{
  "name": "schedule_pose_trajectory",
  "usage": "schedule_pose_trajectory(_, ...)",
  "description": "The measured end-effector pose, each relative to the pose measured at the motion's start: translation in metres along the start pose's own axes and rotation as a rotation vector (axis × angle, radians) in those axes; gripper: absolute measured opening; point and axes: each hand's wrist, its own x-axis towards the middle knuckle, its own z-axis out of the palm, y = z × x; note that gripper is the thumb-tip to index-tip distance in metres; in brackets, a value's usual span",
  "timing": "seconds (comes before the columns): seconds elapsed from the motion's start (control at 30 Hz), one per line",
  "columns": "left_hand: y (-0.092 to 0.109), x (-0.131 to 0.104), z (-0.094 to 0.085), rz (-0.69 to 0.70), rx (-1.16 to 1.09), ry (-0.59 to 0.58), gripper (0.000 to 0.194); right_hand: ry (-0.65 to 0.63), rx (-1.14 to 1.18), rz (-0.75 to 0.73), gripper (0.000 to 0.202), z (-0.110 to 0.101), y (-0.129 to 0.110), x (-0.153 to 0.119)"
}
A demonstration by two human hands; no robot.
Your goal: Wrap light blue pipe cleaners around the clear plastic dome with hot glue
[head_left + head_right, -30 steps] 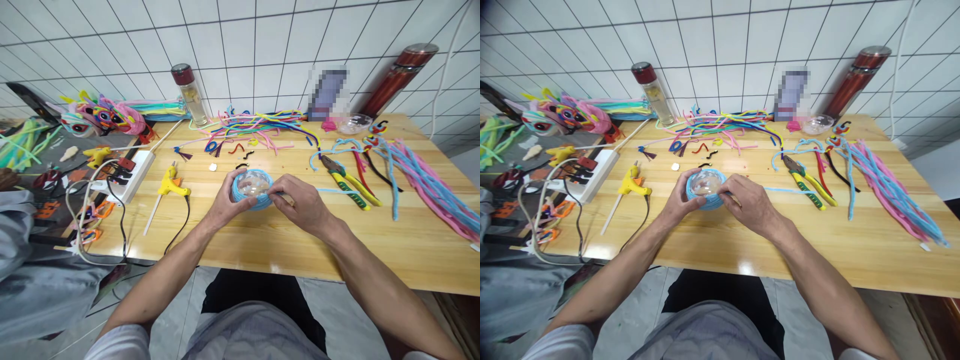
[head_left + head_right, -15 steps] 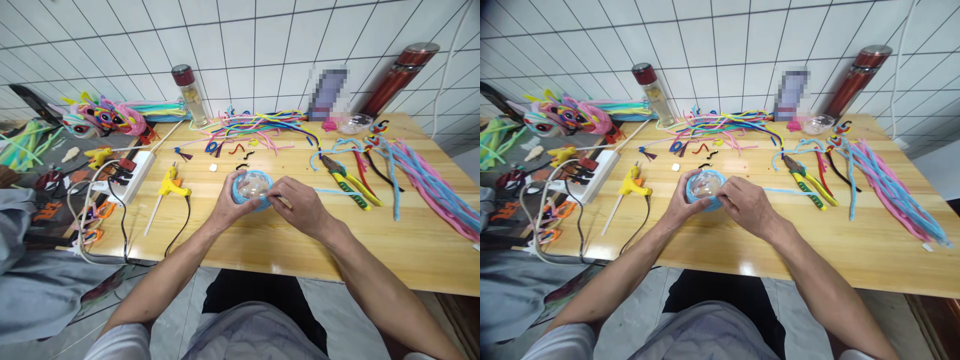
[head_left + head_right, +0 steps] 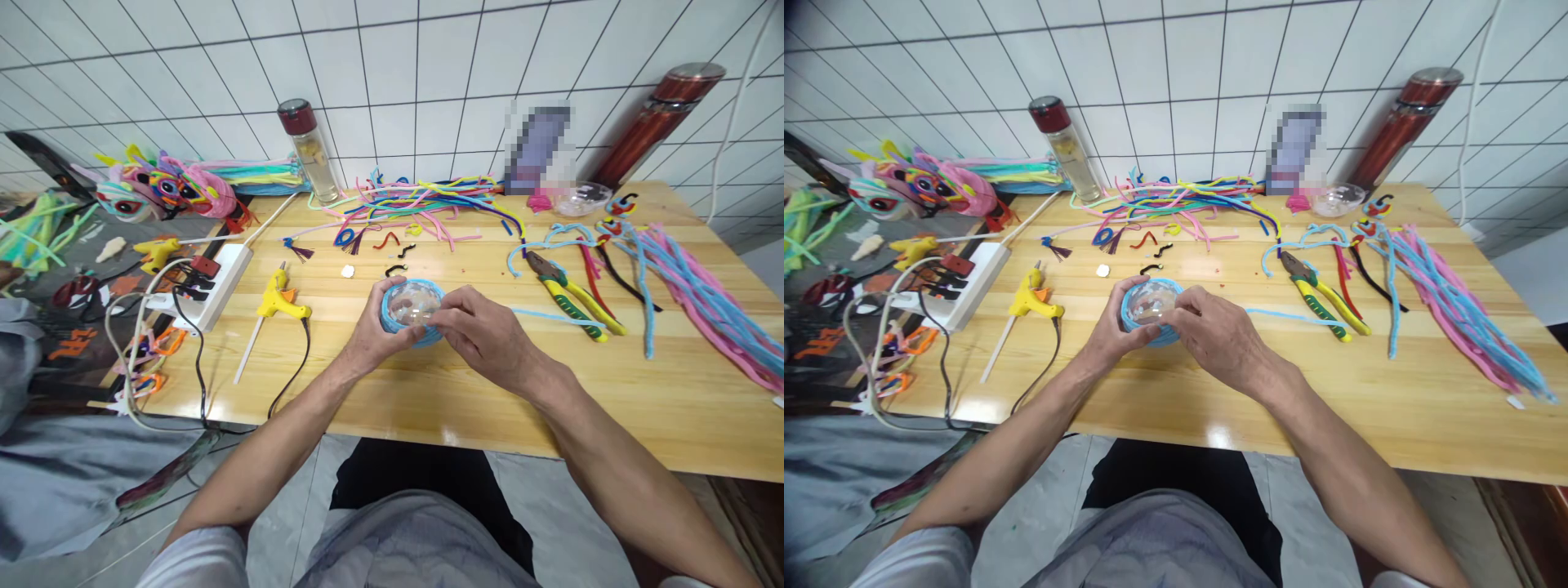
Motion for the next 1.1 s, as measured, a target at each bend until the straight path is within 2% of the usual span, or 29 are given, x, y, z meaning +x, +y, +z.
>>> schedule_pose_trajectory(0.17,0.0035,-0.0003,-0.0028,-0.014,-0.014,-0.021,0.095,0.013,0.008,-0.034,0.03,-0.0006,-0.002,0.0007)
schedule_pose_trajectory(0.4,0.008,-0.0018,-0.0047,-0.057,-0.019,-0.105,0.091,-0.046,0.001,-0.019,0.031,-0.0051,-0.0021,0.0025)
schedule_pose_trajectory(0.87,0.0051,-0.0023,-0.0026,-0.051,-0.038,-0.078,0.091,-0.007,0.104,-0.048,0.029,-0.0073,-0.0026,0.004)
schedule_pose_trajectory(1.1,0.0012,-0.0001,-0.0066,-0.102,-0.093,-0.088,0.088,0.013,0.163,-0.048,0.027,-0.0099,-0.0042,0.0052)
